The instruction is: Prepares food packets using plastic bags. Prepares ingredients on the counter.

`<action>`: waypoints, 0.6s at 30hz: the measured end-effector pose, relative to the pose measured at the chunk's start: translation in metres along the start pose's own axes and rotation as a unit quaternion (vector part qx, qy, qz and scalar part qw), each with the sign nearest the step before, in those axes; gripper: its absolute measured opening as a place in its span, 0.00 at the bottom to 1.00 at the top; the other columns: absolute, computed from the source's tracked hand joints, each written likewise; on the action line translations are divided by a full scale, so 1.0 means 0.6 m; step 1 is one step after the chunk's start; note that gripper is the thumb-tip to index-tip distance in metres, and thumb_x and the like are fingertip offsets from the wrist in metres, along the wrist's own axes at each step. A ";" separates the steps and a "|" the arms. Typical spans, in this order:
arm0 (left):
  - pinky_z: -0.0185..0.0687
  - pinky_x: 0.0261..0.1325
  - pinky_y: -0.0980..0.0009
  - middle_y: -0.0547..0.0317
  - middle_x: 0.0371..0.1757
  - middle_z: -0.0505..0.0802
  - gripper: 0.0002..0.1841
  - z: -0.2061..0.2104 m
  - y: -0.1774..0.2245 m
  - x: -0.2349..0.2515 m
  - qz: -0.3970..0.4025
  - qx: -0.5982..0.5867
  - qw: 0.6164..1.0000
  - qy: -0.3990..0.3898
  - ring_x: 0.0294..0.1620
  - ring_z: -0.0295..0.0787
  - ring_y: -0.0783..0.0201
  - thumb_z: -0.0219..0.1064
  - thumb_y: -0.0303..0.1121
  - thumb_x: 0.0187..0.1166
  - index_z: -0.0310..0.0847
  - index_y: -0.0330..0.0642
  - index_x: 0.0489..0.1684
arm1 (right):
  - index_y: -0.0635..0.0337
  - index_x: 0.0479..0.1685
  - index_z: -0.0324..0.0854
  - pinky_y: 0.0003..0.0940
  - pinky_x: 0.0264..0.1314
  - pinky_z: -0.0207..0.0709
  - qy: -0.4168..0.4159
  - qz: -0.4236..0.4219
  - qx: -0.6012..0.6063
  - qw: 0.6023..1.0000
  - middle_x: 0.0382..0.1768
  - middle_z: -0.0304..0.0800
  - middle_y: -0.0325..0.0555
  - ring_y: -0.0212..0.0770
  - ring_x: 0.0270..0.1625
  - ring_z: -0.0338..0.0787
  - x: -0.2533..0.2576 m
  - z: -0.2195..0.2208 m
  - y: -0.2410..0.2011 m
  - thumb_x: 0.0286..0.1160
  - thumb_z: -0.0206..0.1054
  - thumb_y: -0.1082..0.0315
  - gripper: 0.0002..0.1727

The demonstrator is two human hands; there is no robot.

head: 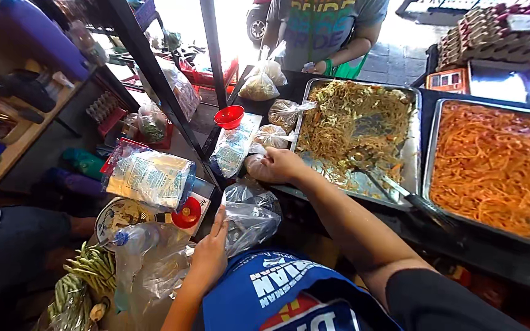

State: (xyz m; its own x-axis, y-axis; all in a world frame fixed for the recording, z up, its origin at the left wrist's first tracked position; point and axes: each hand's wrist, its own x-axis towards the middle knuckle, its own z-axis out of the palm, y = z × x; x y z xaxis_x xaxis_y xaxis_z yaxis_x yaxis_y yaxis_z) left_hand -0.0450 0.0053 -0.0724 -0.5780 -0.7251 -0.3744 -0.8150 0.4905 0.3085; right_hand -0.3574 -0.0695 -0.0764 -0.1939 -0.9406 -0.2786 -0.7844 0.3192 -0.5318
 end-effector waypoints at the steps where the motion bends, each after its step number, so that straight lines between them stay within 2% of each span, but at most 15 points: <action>1: 0.91 0.48 0.50 0.67 0.98 0.45 0.47 0.004 0.004 0.005 -0.011 -0.013 0.999 -0.034 0.56 0.94 0.52 0.64 0.13 0.63 0.59 0.48 0.93 | 0.65 0.52 0.82 0.69 0.58 0.78 0.005 -0.015 0.009 1.000 0.44 0.89 0.63 0.64 0.53 0.89 -0.009 -0.009 -0.020 0.90 0.58 0.59 0.16; 4: 0.89 0.59 0.48 0.63 0.98 0.43 0.50 0.012 0.007 0.017 -0.023 -0.110 0.992 -0.062 0.72 0.86 0.52 0.66 0.15 0.61 0.52 0.46 0.94 | 0.60 0.59 0.80 0.59 0.50 0.86 0.044 -0.059 0.113 0.991 0.39 0.91 0.54 0.52 0.39 0.93 -0.069 -0.040 -0.070 0.91 0.57 0.57 0.17; 5: 0.86 0.67 0.49 0.61 0.98 0.44 0.52 0.011 0.007 0.020 -0.022 -0.156 0.986 -0.063 0.80 0.79 0.53 0.68 0.16 0.60 0.50 0.45 0.95 | 0.59 0.59 0.79 0.50 0.41 0.90 0.072 -0.094 0.152 0.981 0.35 0.91 0.49 0.45 0.32 0.93 -0.097 -0.046 -0.085 0.92 0.57 0.56 0.16; 6: 0.80 0.76 0.50 0.58 0.98 0.46 0.52 0.011 0.005 0.021 -0.017 -0.209 0.976 -0.059 0.87 0.69 0.54 0.70 0.17 0.60 0.48 0.44 0.95 | 0.58 0.58 0.77 0.43 0.38 0.91 0.087 -0.134 0.194 0.968 0.33 0.91 0.45 0.39 0.30 0.93 -0.123 -0.052 -0.101 0.92 0.57 0.57 0.14; 8: 0.61 0.90 0.56 0.47 0.96 0.52 0.52 0.006 -0.004 0.019 0.011 -0.357 0.933 -0.041 0.93 0.55 0.56 0.70 0.16 0.60 0.47 0.37 0.94 | 0.62 0.54 0.76 0.37 0.40 0.91 0.115 -0.234 0.248 0.933 0.35 0.88 0.44 0.34 0.34 0.91 -0.163 -0.045 -0.126 0.89 0.59 0.66 0.09; 9: 0.61 0.90 0.60 0.45 0.94 0.58 0.51 -0.001 -0.007 0.017 0.025 -0.443 0.896 -0.029 0.92 0.58 0.59 0.68 0.14 0.58 0.48 0.34 0.93 | 0.65 0.51 0.77 0.36 0.44 0.89 0.121 -0.291 0.249 0.916 0.38 0.87 0.45 0.35 0.37 0.89 -0.174 -0.032 -0.129 0.85 0.60 0.70 0.07; 10: 0.69 0.86 0.64 0.48 0.89 0.68 0.50 -0.014 -0.010 0.014 0.026 -0.521 0.853 -0.027 0.86 0.68 0.64 0.68 0.14 0.58 0.51 0.35 0.92 | 0.66 0.50 0.78 0.36 0.48 0.88 0.106 -0.334 0.236 0.906 0.42 0.86 0.47 0.35 0.42 0.88 -0.183 -0.015 -0.126 0.82 0.61 0.72 0.07; 11: 0.79 0.77 0.65 0.50 0.80 0.80 0.46 -0.028 -0.015 0.013 0.029 -0.587 0.808 -0.021 0.76 0.80 0.66 0.67 0.14 0.58 0.57 0.34 0.88 | 0.66 0.50 0.80 0.36 0.51 0.88 0.076 -0.369 0.219 0.900 0.44 0.87 0.49 0.36 0.46 0.89 -0.188 0.004 -0.117 0.81 0.62 0.72 0.07; 12: 0.83 0.72 0.64 0.50 0.74 0.84 0.45 -0.040 -0.027 0.014 0.041 -0.630 0.775 -0.025 0.70 0.85 0.65 0.67 0.15 0.58 0.57 0.32 0.87 | 0.66 0.51 0.81 0.38 0.55 0.87 0.037 -0.396 0.203 0.895 0.46 0.88 0.50 0.38 0.49 0.90 -0.191 0.022 -0.106 0.82 0.62 0.72 0.08; 13: 0.84 0.71 0.64 0.49 0.74 0.84 0.46 -0.050 -0.044 0.016 0.054 -0.649 0.758 -0.030 0.68 0.86 0.64 0.66 0.15 0.57 0.54 0.32 0.88 | 0.65 0.52 0.81 0.41 0.57 0.87 -0.003 -0.415 0.184 0.891 0.46 0.89 0.51 0.41 0.50 0.90 -0.192 0.038 -0.093 0.82 0.60 0.72 0.08; 14: 0.85 0.66 0.67 0.49 0.77 0.82 0.48 -0.061 -0.060 0.017 0.058 -0.648 0.759 -0.028 0.65 0.86 0.66 0.64 0.16 0.58 0.50 0.32 0.91 | 0.64 0.51 0.81 0.44 0.59 0.86 -0.032 -0.428 0.160 0.889 0.46 0.89 0.51 0.43 0.51 0.90 -0.190 0.054 -0.081 0.82 0.59 0.72 0.08; 15: 0.87 0.56 0.71 0.50 0.79 0.79 0.51 -0.071 -0.068 0.017 0.054 -0.640 0.766 -0.021 0.59 0.87 0.69 0.63 0.16 0.57 0.45 0.34 0.92 | 0.63 0.50 0.82 0.47 0.69 0.81 -0.054 -0.435 0.136 0.889 0.46 0.90 0.50 0.44 0.55 0.90 -0.188 0.067 -0.070 0.80 0.58 0.73 0.09; 16: 0.88 0.43 0.74 0.49 0.78 0.78 0.53 -0.077 -0.067 0.016 0.041 -0.641 0.766 -0.007 0.48 0.89 0.70 0.63 0.14 0.55 0.42 0.34 0.93 | 0.62 0.49 0.82 0.48 0.80 0.73 -0.077 -0.434 0.108 0.891 0.47 0.91 0.48 0.43 0.59 0.90 -0.187 0.079 -0.061 0.81 0.57 0.73 0.09; 17: 0.89 0.39 0.73 0.48 0.80 0.77 0.55 -0.082 -0.058 0.014 0.030 -0.644 0.765 0.001 0.46 0.90 0.69 0.63 0.12 0.55 0.39 0.35 0.94 | 0.61 0.49 0.82 0.50 0.85 0.67 -0.092 -0.432 0.081 0.894 0.46 0.91 0.48 0.43 0.59 0.90 -0.187 0.092 -0.053 0.83 0.57 0.72 0.09; 18: 0.90 0.41 0.71 0.47 0.84 0.72 0.56 -0.084 -0.045 0.012 0.026 -0.638 0.770 0.007 0.51 0.90 0.67 0.63 0.10 0.55 0.35 0.36 0.95 | 0.61 0.48 0.83 0.52 0.85 0.65 -0.097 -0.428 0.051 0.897 0.44 0.92 0.48 0.43 0.57 0.91 -0.186 0.103 -0.050 0.84 0.57 0.71 0.08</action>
State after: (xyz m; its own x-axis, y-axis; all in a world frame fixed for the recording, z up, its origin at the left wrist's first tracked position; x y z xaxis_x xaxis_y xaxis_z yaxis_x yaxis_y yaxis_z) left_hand -0.0250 -0.0376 -0.0392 -0.6004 -0.7304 -0.3258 -0.0827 -0.3485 0.9336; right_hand -0.2759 0.0333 -0.0787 0.5674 -0.8119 0.1378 -0.5375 -0.4919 -0.6849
